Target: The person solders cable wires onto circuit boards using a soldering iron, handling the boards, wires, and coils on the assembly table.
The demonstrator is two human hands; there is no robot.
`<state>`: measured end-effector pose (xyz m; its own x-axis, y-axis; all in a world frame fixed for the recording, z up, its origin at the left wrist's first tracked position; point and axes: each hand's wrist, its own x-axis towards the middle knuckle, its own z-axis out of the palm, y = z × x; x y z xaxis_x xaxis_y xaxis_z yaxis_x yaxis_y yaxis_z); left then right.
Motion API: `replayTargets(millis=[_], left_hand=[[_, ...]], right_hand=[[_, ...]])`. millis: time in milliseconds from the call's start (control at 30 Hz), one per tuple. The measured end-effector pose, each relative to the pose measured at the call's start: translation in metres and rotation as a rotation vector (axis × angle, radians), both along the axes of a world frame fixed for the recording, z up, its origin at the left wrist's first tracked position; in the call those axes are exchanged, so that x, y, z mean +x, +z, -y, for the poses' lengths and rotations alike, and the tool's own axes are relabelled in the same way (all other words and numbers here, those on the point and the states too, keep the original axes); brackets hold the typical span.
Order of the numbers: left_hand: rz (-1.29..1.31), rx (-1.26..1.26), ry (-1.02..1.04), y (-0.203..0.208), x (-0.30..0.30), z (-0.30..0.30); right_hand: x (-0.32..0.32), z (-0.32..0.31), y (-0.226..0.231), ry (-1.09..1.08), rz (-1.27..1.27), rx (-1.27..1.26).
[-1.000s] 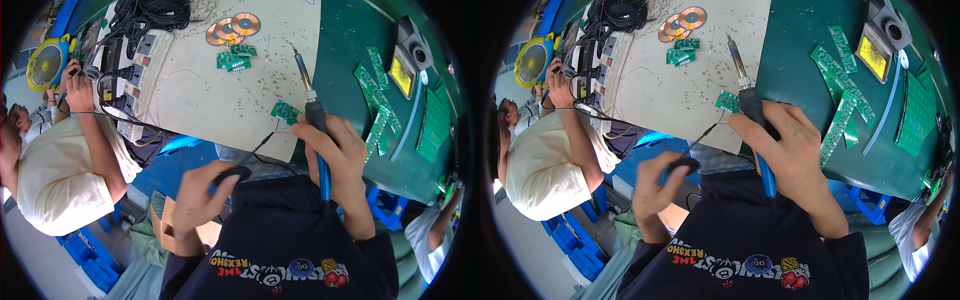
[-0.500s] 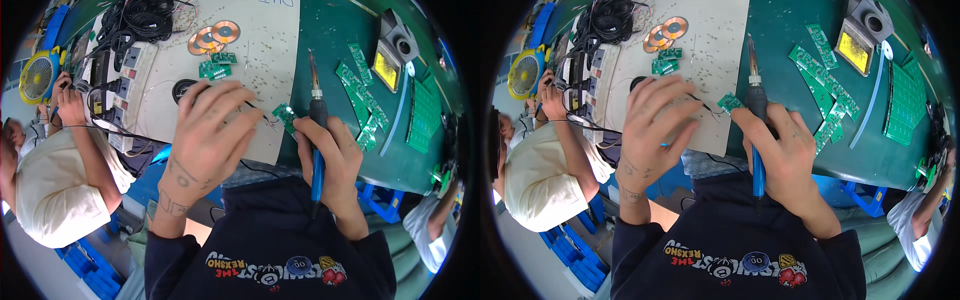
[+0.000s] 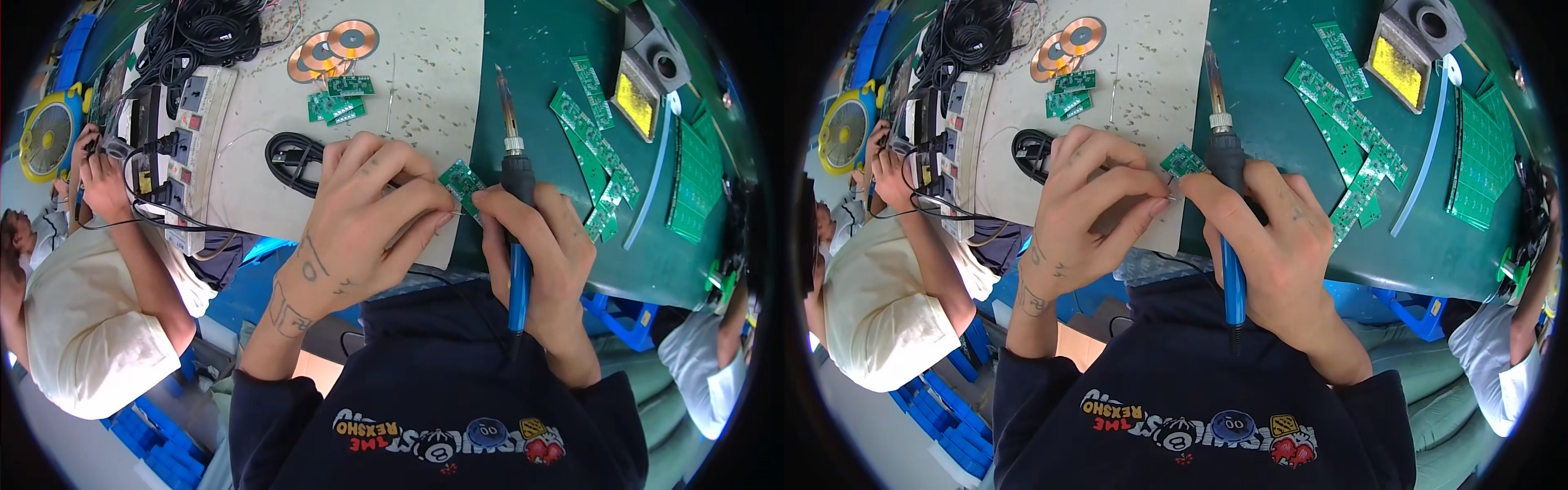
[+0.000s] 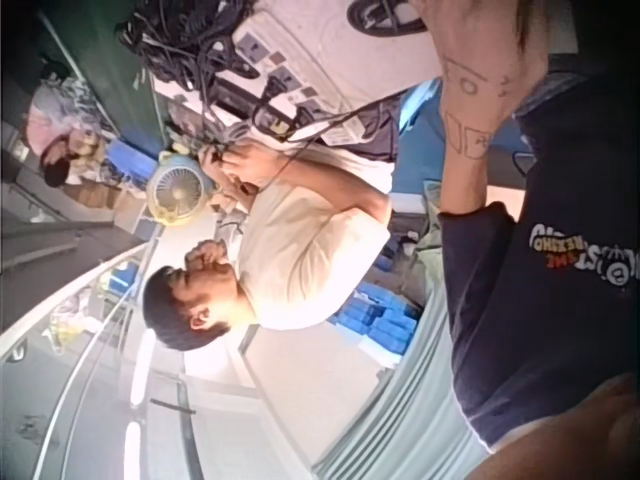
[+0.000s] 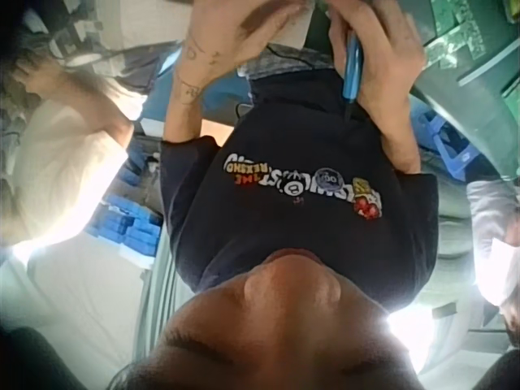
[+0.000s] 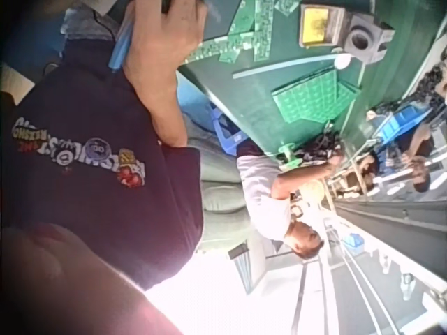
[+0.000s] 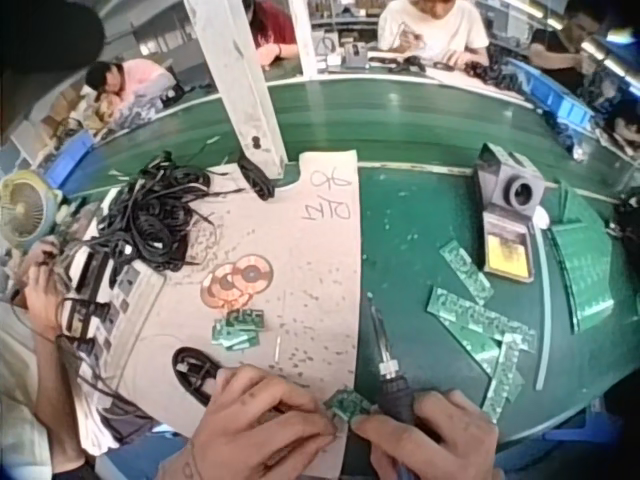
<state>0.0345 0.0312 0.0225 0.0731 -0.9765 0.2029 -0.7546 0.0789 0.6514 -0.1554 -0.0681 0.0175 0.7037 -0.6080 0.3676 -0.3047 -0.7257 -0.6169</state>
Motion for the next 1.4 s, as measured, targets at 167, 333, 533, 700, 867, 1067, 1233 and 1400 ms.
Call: replayTargets(millis=[167,333,533,700,867,1067,1233,1400], left_hand=[[-0.001,-0.008,0.061,-0.003,-0.010,0.001],[0.047,-0.063,0.089,-0.011,-0.017,0.001],[0.059,-0.126,0.110,-0.019,-0.021,0.000],[0.083,-0.146,0.108,-0.019,-0.023,0.001],[0.099,-0.178,0.121,-0.017,-0.027,0.004],[0.081,-0.247,0.096,-0.018,-0.033,0.004],[0.110,-0.230,0.119,-0.017,-0.036,0.007],[0.054,-0.197,0.160,-0.013,-0.034,0.007]], right_hand=[[0.001,0.002,0.001,-0.011,0.108,0.130],[0.009,0.002,-0.009,0.034,0.255,0.178],[0.008,0.001,-0.015,0.080,0.275,0.240],[0.008,0.000,-0.015,0.067,0.237,0.231],[0.007,0.004,-0.015,0.110,0.243,0.270],[0.009,0.005,-0.015,0.054,0.273,0.234],[0.006,0.005,-0.014,0.017,0.390,0.352],[-0.010,0.007,-0.004,-0.021,0.427,0.404]])
